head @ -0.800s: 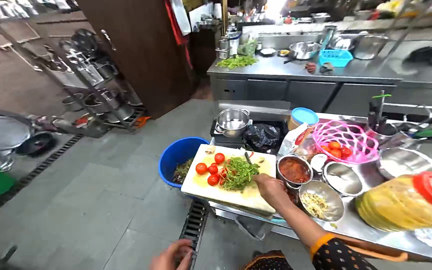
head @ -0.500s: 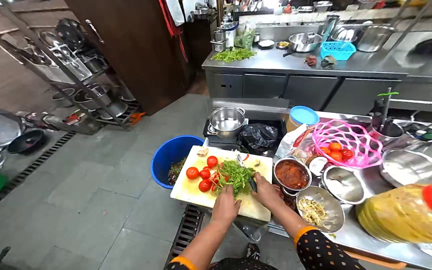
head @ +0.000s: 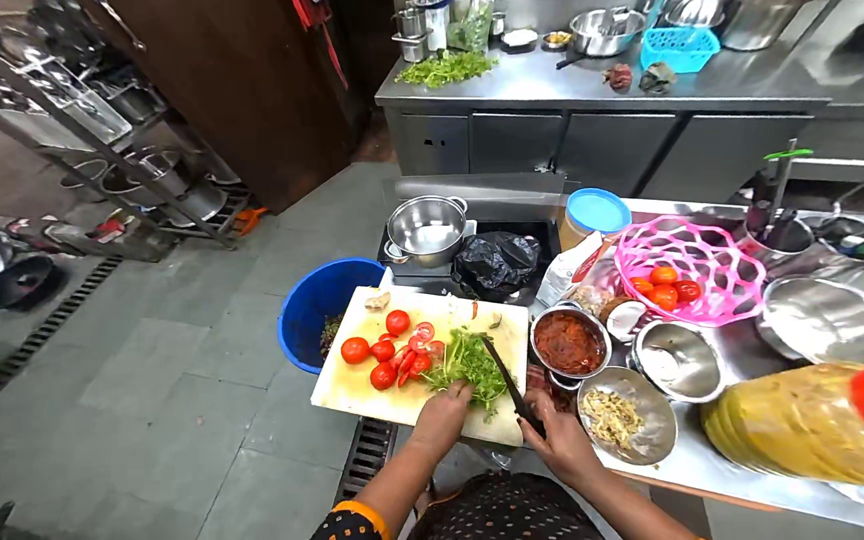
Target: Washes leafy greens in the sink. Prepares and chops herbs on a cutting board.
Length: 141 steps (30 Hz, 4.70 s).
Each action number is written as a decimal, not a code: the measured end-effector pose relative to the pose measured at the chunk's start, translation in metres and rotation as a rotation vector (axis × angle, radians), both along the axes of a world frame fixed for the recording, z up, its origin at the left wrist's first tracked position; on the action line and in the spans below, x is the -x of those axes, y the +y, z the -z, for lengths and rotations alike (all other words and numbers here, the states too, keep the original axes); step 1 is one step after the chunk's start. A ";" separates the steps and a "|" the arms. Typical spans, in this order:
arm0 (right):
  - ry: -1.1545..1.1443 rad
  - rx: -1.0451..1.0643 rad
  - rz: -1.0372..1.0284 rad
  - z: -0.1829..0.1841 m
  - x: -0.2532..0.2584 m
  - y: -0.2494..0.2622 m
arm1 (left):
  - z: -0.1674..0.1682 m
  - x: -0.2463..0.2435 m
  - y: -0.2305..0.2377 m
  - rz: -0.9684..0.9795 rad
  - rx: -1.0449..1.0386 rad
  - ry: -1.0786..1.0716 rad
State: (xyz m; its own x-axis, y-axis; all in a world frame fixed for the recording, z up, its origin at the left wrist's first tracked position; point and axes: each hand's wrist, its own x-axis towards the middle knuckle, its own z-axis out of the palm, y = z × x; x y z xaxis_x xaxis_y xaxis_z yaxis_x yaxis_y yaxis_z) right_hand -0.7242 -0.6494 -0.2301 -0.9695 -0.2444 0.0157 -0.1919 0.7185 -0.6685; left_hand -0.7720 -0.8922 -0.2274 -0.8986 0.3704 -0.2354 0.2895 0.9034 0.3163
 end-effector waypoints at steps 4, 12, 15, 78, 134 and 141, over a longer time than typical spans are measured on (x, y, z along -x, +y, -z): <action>0.026 -0.077 -0.055 0.008 -0.030 -0.013 | 0.001 -0.006 -0.012 -0.101 -0.029 -0.039; -0.119 -0.310 -0.213 0.006 -0.013 -0.046 | 0.004 -0.006 -0.004 -0.168 0.049 -0.046; -0.270 -0.384 -0.226 -0.007 0.009 -0.062 | 0.005 -0.004 -0.005 -0.154 0.043 -0.055; 0.148 0.018 0.010 -0.003 -0.041 0.028 | -0.036 0.025 0.006 -0.322 -0.334 0.167; 0.067 0.016 0.117 0.006 -0.051 0.009 | 0.009 0.013 0.032 -0.084 -0.118 0.229; 0.043 0.001 0.103 0.013 -0.052 0.012 | 0.017 0.006 0.029 0.035 0.054 0.182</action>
